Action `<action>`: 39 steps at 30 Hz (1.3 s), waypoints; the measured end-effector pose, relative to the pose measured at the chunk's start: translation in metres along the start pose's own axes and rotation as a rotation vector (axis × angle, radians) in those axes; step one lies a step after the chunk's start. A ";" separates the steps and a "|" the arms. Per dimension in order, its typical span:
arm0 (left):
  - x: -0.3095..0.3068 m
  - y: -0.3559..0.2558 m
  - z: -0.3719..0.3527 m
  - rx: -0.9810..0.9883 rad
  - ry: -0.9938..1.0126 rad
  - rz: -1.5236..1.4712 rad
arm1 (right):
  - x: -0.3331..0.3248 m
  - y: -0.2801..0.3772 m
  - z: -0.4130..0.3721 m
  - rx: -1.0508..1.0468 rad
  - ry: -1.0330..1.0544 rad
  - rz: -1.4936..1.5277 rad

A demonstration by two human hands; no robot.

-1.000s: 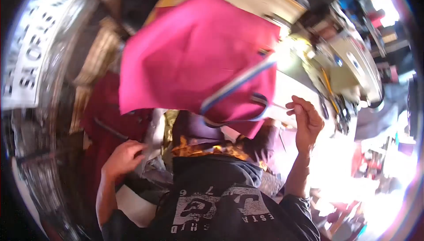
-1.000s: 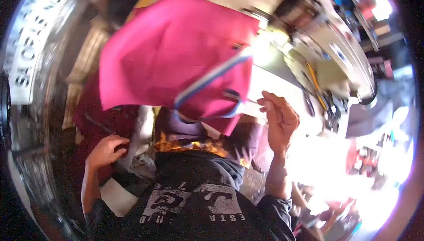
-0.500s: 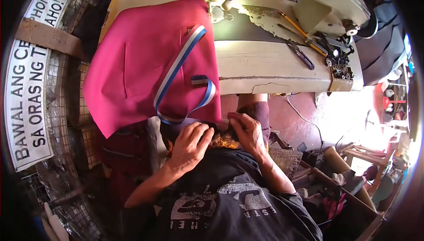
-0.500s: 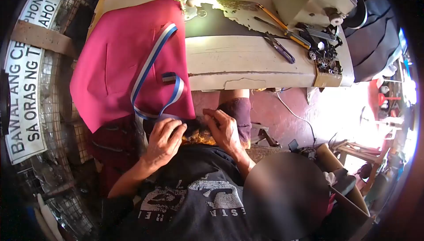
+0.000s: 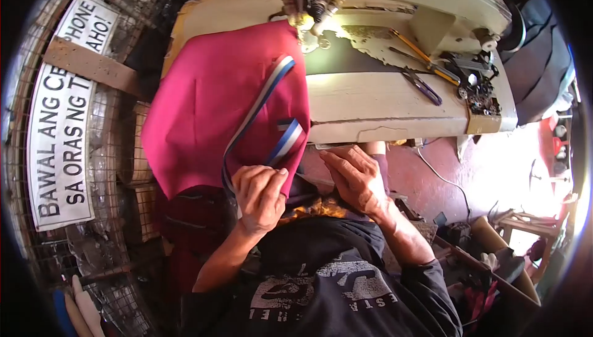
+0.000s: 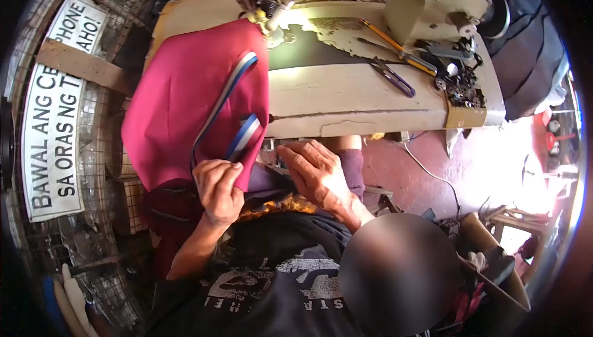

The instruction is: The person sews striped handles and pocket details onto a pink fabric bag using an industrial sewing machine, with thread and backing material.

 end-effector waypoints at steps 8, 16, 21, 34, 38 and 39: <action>-0.068 0.044 0.068 -0.394 -0.195 -0.243 | 0.003 0.051 0.110 -0.277 -0.058 0.125; -0.083 0.050 0.092 -0.416 -0.166 -0.200 | 0.034 0.054 0.186 -0.398 0.215 0.374; -0.080 0.058 0.090 -0.379 -0.219 -0.235 | 0.045 0.056 0.195 -0.344 0.302 0.546; -0.080 0.050 0.095 -0.473 -0.216 -0.384 | 0.046 0.063 0.192 -0.239 0.290 0.587; -0.076 0.058 0.100 -0.554 -0.245 -0.466 | 0.047 0.062 0.194 -0.196 0.290 0.602; -0.077 0.061 0.100 -0.579 -0.247 -0.504 | 0.047 0.062 0.196 -0.181 0.294 0.618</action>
Point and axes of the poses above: each hand's wrist, its own z-axis towards the middle knuckle, its own x-axis out of the palm, y = z × x, the point moved 4 cm from there along z, towards the middle knuckle, and after that the axes turned 5 degrees about -y, right-handed, at the moved point
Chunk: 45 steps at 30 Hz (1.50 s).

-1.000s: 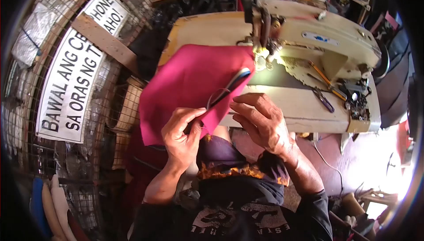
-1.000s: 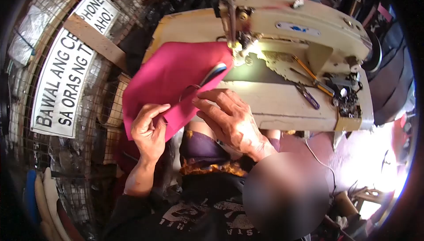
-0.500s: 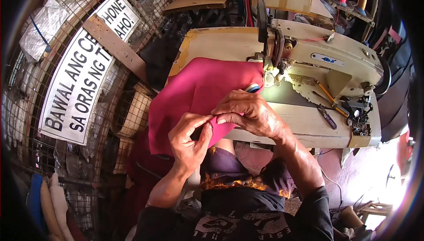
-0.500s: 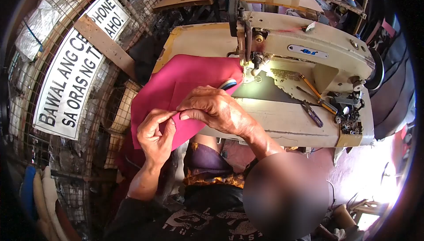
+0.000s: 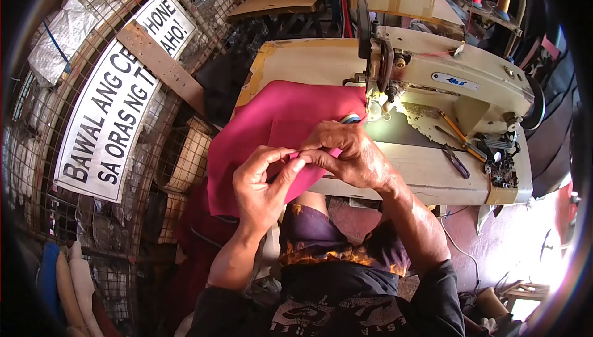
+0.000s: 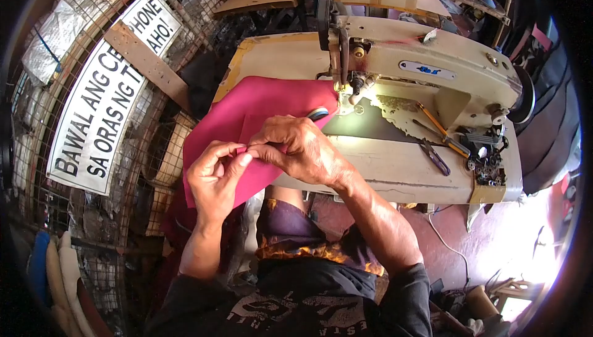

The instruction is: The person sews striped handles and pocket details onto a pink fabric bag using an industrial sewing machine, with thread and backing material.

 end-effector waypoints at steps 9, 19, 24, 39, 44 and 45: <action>-0.011 0.012 0.026 -0.317 0.096 -0.301 | -0.017 -0.008 0.011 0.119 0.120 0.028; 0.012 -0.028 0.006 0.256 0.541 0.180 | -0.021 0.053 -0.032 -0.174 0.342 -0.631; 0.049 0.010 0.008 0.413 0.755 0.148 | 0.018 0.025 -0.166 -0.199 0.241 -0.849; 0.087 0.143 0.037 0.340 0.524 0.556 | 0.026 -0.010 -0.211 -0.012 0.123 -0.749; 0.132 0.092 0.011 0.602 0.693 0.669 | 0.026 -0.012 -0.211 0.023 0.131 -0.700; 0.135 0.091 0.005 0.632 0.724 0.752 | 0.026 -0.010 -0.210 0.023 0.129 -0.700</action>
Point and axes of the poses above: each hand's wrist, its own z-axis towards the middle knuckle, its own x-axis out of the palm, y = z × x, the point moved 4 cm from there along z, towards the middle knuckle, and after that the axes turned 5 degrees about -y, right-handed, at the moved point
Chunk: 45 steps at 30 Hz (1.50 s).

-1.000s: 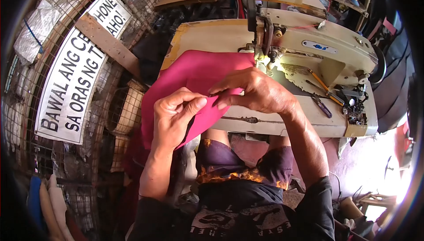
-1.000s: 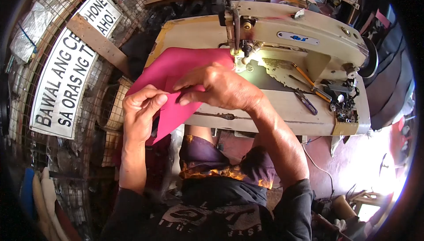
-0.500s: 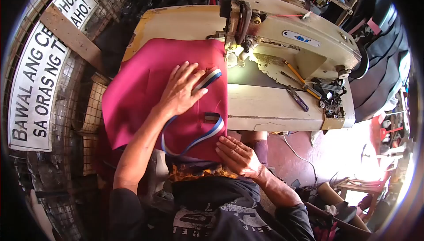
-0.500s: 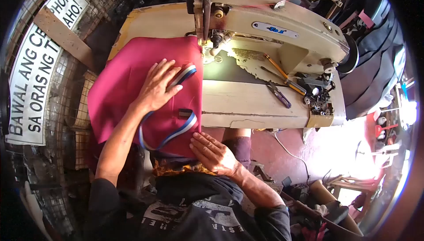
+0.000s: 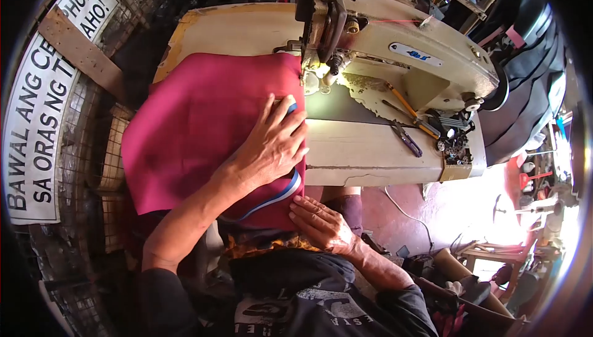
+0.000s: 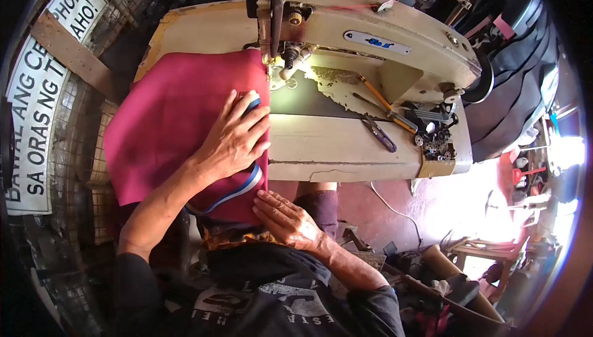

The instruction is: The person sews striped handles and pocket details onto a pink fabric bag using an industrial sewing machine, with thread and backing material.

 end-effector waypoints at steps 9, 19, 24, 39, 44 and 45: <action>0.015 0.020 -0.024 -0.077 0.021 -0.123 | -0.014 0.013 0.007 0.092 -0.019 -0.092; 0.023 0.040 -0.006 -0.083 0.065 -0.161 | -0.017 -0.005 0.017 0.112 0.010 -0.118; 0.030 0.058 0.008 -0.082 0.050 -0.177 | -0.017 -0.023 0.030 0.129 -0.006 -0.120; 0.057 0.115 0.051 -0.092 -0.002 -0.161 | -0.020 -0.078 0.077 0.218 -0.035 -0.073; 0.064 0.136 0.064 -0.050 -0.076 -0.215 | -0.019 -0.088 0.096 0.245 0.018 -0.069; 0.063 0.139 0.066 -0.051 -0.046 -0.232 | -0.019 -0.089 0.096 0.244 0.018 -0.073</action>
Point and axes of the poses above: each hand's wrist, its own z-axis towards the middle knuckle, its own x-axis out of the palm, y = z × x, the point moved 4 cm from there along z, towards the middle knuckle, and after that the axes turned 5 degrees about -y, right-handed, at the moved point
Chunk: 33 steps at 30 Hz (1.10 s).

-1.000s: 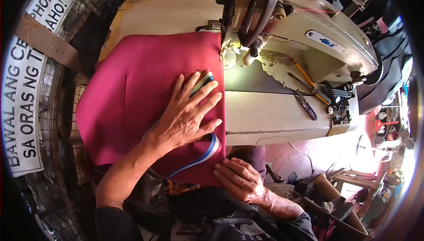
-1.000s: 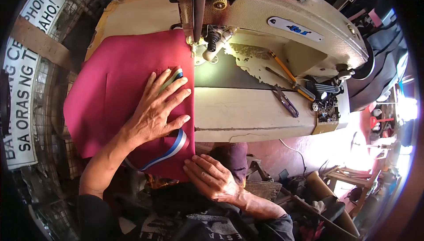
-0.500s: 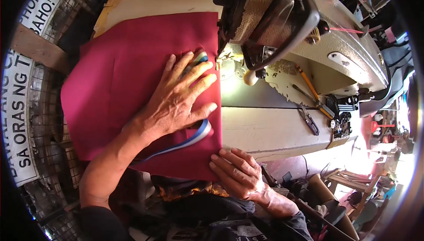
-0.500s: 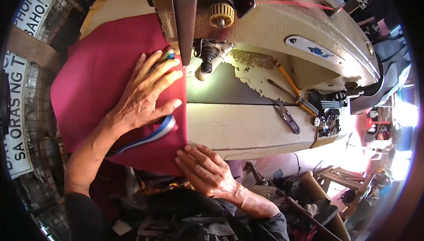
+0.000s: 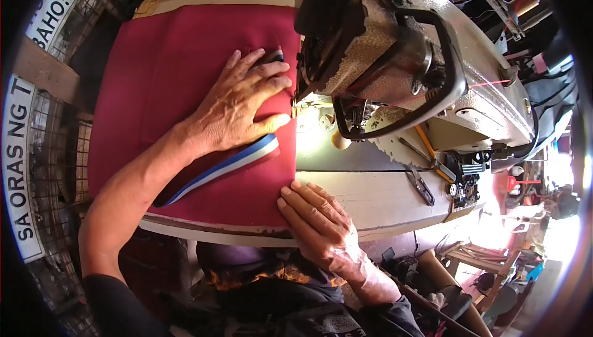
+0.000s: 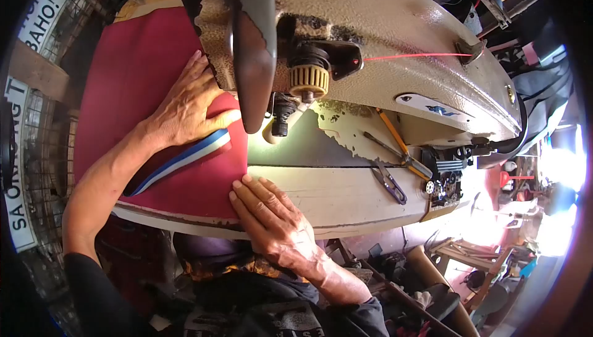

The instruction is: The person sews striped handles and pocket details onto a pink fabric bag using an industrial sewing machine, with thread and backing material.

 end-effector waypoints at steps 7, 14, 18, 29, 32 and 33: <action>-0.063 -0.062 -0.014 -0.062 0.056 0.005 | 0.003 -0.001 -0.004 -0.018 -0.039 -0.030; -0.017 -0.098 -0.071 0.036 0.004 0.020 | 0.000 0.002 -0.013 -0.105 -0.093 -0.041; -0.021 -0.096 -0.071 0.031 0.034 0.001 | -0.004 0.007 -0.021 -0.165 -0.094 -0.045; -0.013 -0.070 -0.044 0.039 0.007 -0.043 | -0.012 -0.014 0.016 -0.256 0.018 -0.172; -0.012 -0.056 -0.032 0.039 0.014 -0.044 | -0.011 -0.025 0.030 -0.270 0.035 -0.185; -0.011 -0.051 -0.028 0.042 0.004 -0.032 | -0.010 -0.028 0.034 -0.283 0.035 -0.194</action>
Point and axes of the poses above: each hand's wrist, its own z-axis towards the middle knuckle, its own x-axis out of the palm, y = z × x, the point moved 4 cm from there along z, towards the middle knuckle, and after that the axes turned 5 degrees about -y, right-handed, at the moved point
